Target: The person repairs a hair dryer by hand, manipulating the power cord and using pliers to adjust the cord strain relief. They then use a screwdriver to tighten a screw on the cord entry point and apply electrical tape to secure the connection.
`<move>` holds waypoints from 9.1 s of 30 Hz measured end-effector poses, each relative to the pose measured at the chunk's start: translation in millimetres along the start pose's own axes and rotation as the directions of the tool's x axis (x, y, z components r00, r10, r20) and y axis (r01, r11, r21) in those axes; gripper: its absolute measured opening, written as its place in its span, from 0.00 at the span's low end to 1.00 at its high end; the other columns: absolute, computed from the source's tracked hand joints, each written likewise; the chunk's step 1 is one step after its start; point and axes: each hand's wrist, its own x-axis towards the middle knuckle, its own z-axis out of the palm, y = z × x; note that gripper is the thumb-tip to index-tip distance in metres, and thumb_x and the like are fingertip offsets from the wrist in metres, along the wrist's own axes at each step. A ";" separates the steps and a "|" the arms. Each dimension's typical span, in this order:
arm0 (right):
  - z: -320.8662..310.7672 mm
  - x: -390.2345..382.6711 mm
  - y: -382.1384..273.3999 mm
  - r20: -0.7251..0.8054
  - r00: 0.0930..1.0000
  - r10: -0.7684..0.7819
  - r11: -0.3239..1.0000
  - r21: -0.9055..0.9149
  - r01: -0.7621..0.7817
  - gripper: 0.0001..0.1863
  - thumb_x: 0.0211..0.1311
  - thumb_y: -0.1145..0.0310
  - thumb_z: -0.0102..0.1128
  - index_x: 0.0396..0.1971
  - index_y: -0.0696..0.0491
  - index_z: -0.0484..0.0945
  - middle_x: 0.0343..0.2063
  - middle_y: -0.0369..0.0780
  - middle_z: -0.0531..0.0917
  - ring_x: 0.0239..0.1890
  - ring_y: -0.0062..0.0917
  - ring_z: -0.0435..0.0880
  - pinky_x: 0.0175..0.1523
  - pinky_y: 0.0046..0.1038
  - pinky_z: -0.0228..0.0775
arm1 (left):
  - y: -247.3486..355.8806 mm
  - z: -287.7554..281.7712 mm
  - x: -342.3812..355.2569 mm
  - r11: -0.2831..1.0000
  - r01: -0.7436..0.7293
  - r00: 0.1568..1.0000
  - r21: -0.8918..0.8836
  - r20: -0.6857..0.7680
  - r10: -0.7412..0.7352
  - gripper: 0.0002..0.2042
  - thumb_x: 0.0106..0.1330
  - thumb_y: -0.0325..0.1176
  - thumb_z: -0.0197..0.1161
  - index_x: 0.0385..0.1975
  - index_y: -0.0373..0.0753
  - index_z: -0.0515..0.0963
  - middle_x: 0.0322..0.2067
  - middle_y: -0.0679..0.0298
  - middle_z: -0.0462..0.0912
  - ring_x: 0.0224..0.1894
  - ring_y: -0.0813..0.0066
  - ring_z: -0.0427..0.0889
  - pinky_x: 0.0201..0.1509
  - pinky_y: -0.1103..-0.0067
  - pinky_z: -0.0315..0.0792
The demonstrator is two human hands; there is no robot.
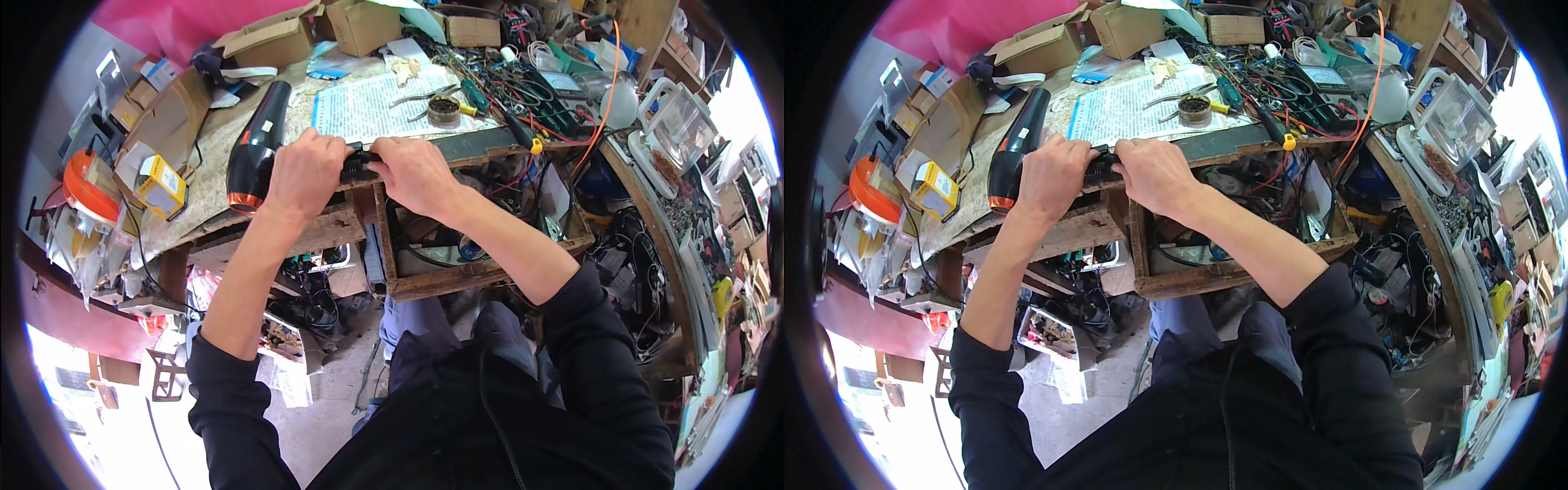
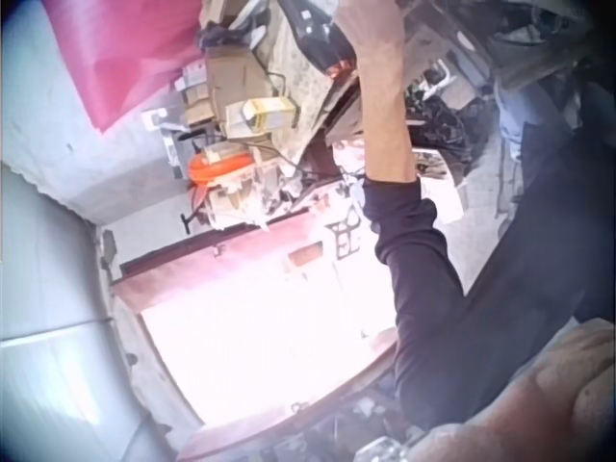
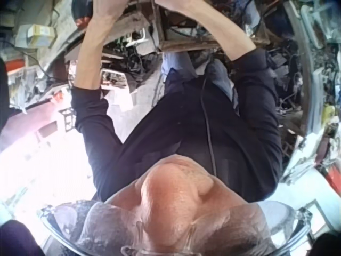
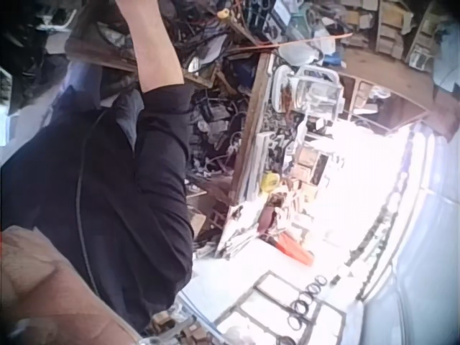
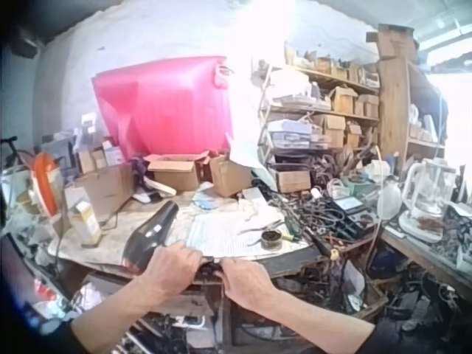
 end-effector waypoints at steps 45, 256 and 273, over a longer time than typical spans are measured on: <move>-7.9 -9.5 -40.6 -0.151 0.988 0.026 0.999 0.046 -0.019 0.06 0.62 0.72 0.66 0.34 0.58 0.80 0.32 0.46 0.81 0.34 0.44 0.86 0.38 0.41 0.80 | -39.7 -34.6 9.6 0.498 0.540 0.804 -0.678 0.591 -0.066 0.15 0.78 0.38 0.60 0.48 0.29 0.82 0.36 0.72 0.82 0.41 0.85 0.74 0.49 0.82 0.71; -48.3 35.4 -29.6 0.254 0.965 -0.064 0.936 0.350 -0.030 0.08 0.57 0.69 0.68 0.33 0.58 0.84 0.30 0.52 0.86 0.38 0.49 0.86 0.45 0.44 0.77 | -0.9 -54.4 -23.8 0.599 0.544 0.834 -0.588 0.461 -0.304 0.18 0.73 0.39 0.63 0.51 0.29 0.82 0.40 0.56 0.88 0.44 0.71 0.82 0.53 0.75 0.74; -104.1 -1.2 85.3 -0.244 0.949 0.198 0.914 -0.305 -0.268 0.11 0.66 0.62 0.61 0.31 0.52 0.85 0.33 0.45 0.84 0.40 0.42 0.86 0.46 0.42 0.79 | 2.5 -41.4 0.0 0.545 0.714 0.700 -0.439 0.455 -0.550 0.18 0.61 0.47 0.66 0.35 0.36 0.87 0.25 0.62 0.86 0.29 0.73 0.83 0.38 0.76 0.73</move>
